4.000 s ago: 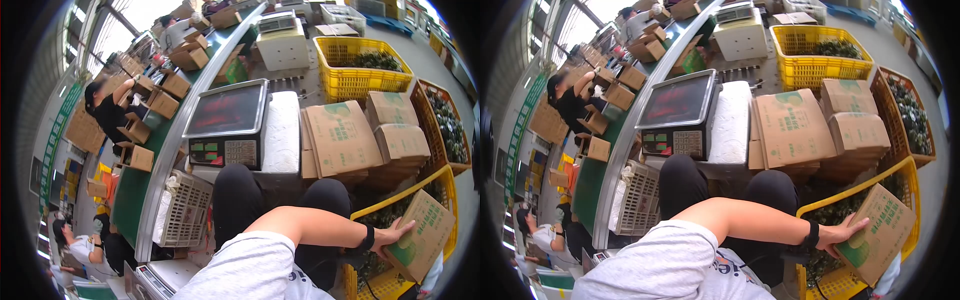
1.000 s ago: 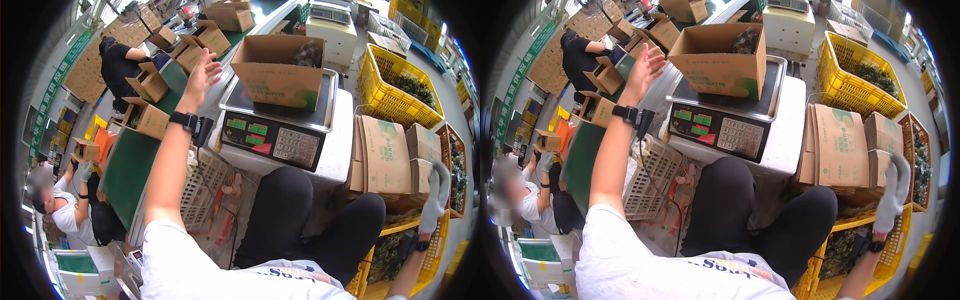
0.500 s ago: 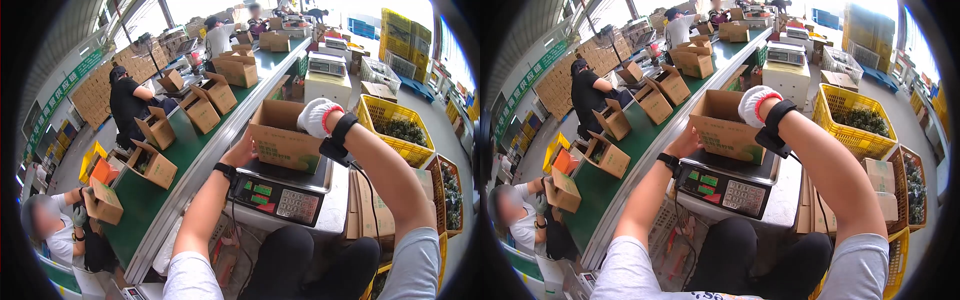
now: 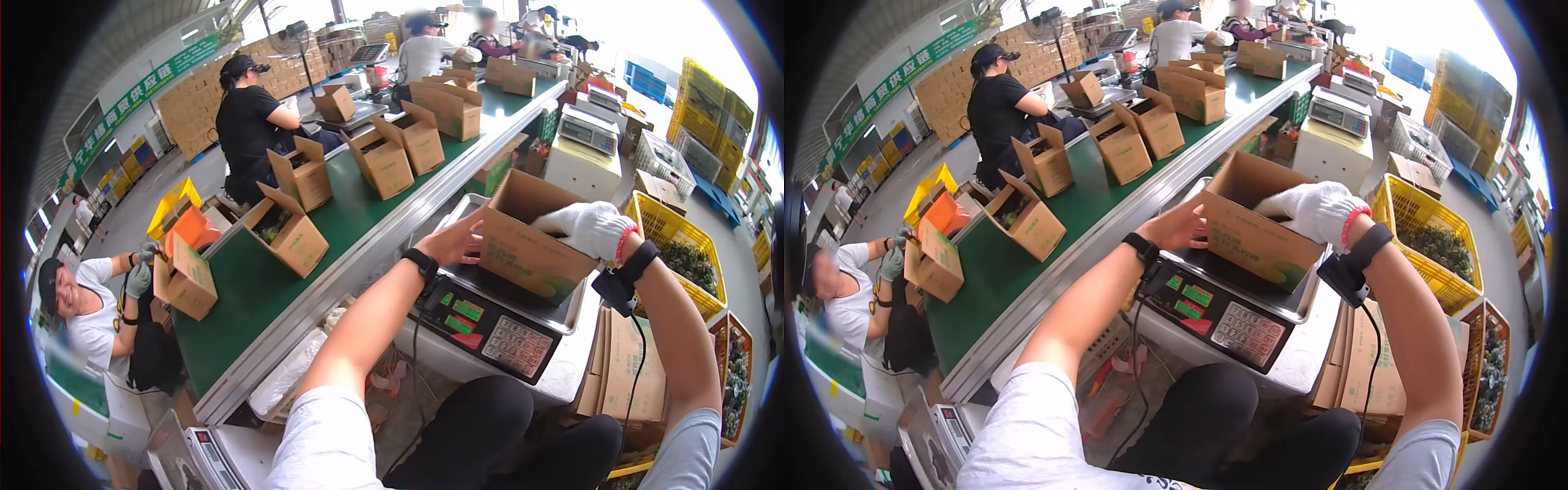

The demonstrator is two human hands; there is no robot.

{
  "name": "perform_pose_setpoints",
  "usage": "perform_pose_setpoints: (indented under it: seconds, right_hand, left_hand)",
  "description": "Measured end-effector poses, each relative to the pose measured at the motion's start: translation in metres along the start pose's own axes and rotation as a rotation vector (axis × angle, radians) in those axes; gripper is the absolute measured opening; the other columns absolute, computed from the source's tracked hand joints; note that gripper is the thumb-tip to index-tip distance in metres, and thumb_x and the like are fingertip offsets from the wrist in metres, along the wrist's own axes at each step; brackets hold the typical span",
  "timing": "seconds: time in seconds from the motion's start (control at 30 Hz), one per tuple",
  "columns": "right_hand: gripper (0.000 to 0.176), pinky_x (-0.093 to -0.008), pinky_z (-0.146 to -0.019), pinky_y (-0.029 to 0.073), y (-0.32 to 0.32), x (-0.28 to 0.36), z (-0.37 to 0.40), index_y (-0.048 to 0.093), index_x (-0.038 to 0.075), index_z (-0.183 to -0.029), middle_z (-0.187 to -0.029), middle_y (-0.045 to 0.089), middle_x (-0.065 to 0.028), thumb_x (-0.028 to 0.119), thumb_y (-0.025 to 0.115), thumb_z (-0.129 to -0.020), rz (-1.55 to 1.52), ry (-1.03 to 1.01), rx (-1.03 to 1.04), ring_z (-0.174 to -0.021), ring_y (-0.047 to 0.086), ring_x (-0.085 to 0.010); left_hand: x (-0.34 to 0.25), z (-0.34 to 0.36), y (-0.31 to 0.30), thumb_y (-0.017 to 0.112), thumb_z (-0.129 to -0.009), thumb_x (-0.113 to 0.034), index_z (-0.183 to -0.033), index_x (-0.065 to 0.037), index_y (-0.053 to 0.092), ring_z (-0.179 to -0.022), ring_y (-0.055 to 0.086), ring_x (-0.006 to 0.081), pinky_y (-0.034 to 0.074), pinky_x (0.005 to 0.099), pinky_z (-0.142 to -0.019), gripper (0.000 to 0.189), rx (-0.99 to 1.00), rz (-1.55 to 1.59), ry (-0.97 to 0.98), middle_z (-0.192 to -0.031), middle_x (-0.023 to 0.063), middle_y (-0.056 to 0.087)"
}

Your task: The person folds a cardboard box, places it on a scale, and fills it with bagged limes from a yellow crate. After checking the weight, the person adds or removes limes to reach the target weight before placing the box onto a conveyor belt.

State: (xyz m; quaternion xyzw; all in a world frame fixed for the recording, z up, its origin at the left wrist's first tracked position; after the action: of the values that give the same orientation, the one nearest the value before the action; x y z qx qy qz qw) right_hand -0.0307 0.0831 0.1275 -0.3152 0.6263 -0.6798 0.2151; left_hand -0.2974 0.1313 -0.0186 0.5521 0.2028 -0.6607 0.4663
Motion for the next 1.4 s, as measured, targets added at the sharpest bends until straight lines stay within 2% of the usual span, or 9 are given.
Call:
perform_pose_setpoints:
  seconds: [0.17, 0.3, 0.5, 0.67, 0.8, 0.9, 1.13, 1.23, 1.4]
  right_hand:
    - [0.041, -0.0381, -0.09, 0.054, -0.004, 0.005, 0.0, 0.068, 0.022, -0.129, -0.116, 0.073, -0.0106, 0.022, 0.072, -0.088, 0.018, -0.06, -0.023, -0.102, 0.071, -0.0296]
    - [0.062, -0.0411, -0.099, 0.051, 0.006, -0.001, 0.045, 0.059, 0.007, -0.14, -0.136, 0.063, -0.0162, 0.009, 0.079, -0.081, -0.038, 0.121, -0.933, -0.127, 0.059, -0.0325]
    - [0.095, -0.0408, -0.122, 0.025, 0.071, -0.016, 0.064, 0.023, 0.002, -0.16, -0.162, 0.033, -0.0196, 0.051, 0.067, -0.092, -1.239, 0.51, -0.736, -0.15, 0.031, -0.0307]
    - [0.115, -0.0297, -0.107, 0.041, 0.063, -0.028, 0.032, 0.018, 0.0, -0.161, -0.151, 0.047, -0.0233, 0.068, 0.069, -0.083, -0.573, 0.769, -0.537, -0.137, 0.049, -0.0316]
    - [0.093, -0.0298, -0.1, 0.046, 0.101, -0.071, 0.042, 0.019, 0.002, -0.162, -0.148, 0.049, -0.0189, 0.026, 0.077, -0.093, -0.672, 0.5, -0.725, -0.123, 0.055, -0.0239]
    - [0.081, -0.0315, -0.096, 0.054, 0.118, -0.09, 0.051, 0.016, 0.012, -0.164, -0.156, 0.039, -0.0179, 0.007, 0.064, -0.099, -1.327, 0.407, -0.753, -0.127, 0.057, -0.0226]
    - [0.064, -0.0307, -0.104, 0.044, 0.12, -0.074, 0.066, 0.03, 0.007, -0.159, -0.147, 0.051, -0.0142, 0.015, 0.058, -0.103, -1.082, 0.254, -0.773, -0.129, 0.052, -0.0194]
    - [0.062, -0.0315, -0.107, 0.043, 0.134, -0.092, 0.085, 0.029, 0.008, -0.16, -0.148, 0.05, -0.0146, 0.017, 0.056, -0.105, -1.009, 0.275, -0.812, -0.129, 0.053, -0.0204]
    - [0.06, -0.0337, -0.111, 0.042, 0.145, -0.115, 0.086, 0.032, 0.007, -0.159, -0.149, 0.048, -0.0146, 0.02, 0.056, -0.105, -0.698, 0.24, -0.846, -0.133, 0.051, -0.0221]
  left_hand:
    - [0.002, -0.006, 0.004, 0.032, -0.083, -0.095, -0.138, -0.026, 0.055, -0.12, 0.052, 0.0191, 0.034, 0.041, -0.105, 0.091, 0.024, -0.044, -0.013, -0.127, 0.003, 0.061]
    - [0.007, -0.01, -0.001, 0.033, -0.083, -0.095, -0.135, -0.025, 0.057, -0.12, 0.052, 0.0177, 0.033, 0.0429, -0.106, 0.09, 0.024, -0.02, -0.016, -0.13, 0.0009, 0.061]
    - [-0.013, -0.004, 0.018, 0.051, -0.074, -0.095, -0.142, -0.02, 0.053, -0.137, 0.043, 0.0272, 0.029, 0.0479, -0.114, 0.101, -0.056, 0.028, -0.071, -0.145, 0.0161, 0.052]
    - [-0.024, -0.015, 0.015, 0.064, -0.082, -0.076, -0.137, -0.017, 0.058, -0.133, 0.048, 0.0288, 0.034, 0.053, -0.11, 0.081, 0.0, -0.14, -0.149, -0.141, 0.0121, 0.054]
    - [-0.005, -0.056, -0.016, 0.056, -0.095, -0.059, -0.137, -0.021, 0.058, -0.13, 0.049, 0.0282, 0.039, 0.0567, -0.107, 0.057, 0.049, -0.096, -0.206, -0.143, 0.0092, 0.054]
    - [-0.014, -0.055, 0.001, 0.056, -0.09, -0.067, -0.148, -0.028, 0.046, -0.14, 0.039, 0.0293, 0.031, 0.0699, -0.106, 0.07, 0.068, -0.187, -0.217, -0.155, 0.0017, 0.041]
    - [-0.018, -0.004, 0.028, 0.065, -0.08, -0.066, -0.138, -0.024, 0.055, -0.105, 0.063, 0.0266, 0.052, 0.0478, -0.08, 0.073, 0.093, -0.293, 0.157, -0.128, 0.0051, 0.061]
    - [-0.031, 0.026, 0.043, 0.069, -0.081, -0.058, -0.138, -0.024, 0.051, -0.089, 0.065, 0.0237, 0.053, 0.0411, -0.073, 0.069, -0.132, -0.299, 0.001, -0.114, 0.0065, 0.062]
    - [-0.015, 0.005, 0.062, 0.071, -0.082, -0.047, -0.14, -0.024, 0.042, -0.097, 0.064, 0.0287, 0.054, 0.042, -0.081, 0.068, -0.075, 0.053, 0.164, -0.112, 0.0117, 0.059]
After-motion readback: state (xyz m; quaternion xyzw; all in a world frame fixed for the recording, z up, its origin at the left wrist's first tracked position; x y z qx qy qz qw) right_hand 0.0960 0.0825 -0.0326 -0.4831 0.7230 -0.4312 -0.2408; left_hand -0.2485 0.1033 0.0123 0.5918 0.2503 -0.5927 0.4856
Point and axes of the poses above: each hand's wrist, its own z-axis away from the middle knuckle, its own y-axis out of the palm, x = y × z, the point moved 1 cm from there along -z, towards the middle knuckle
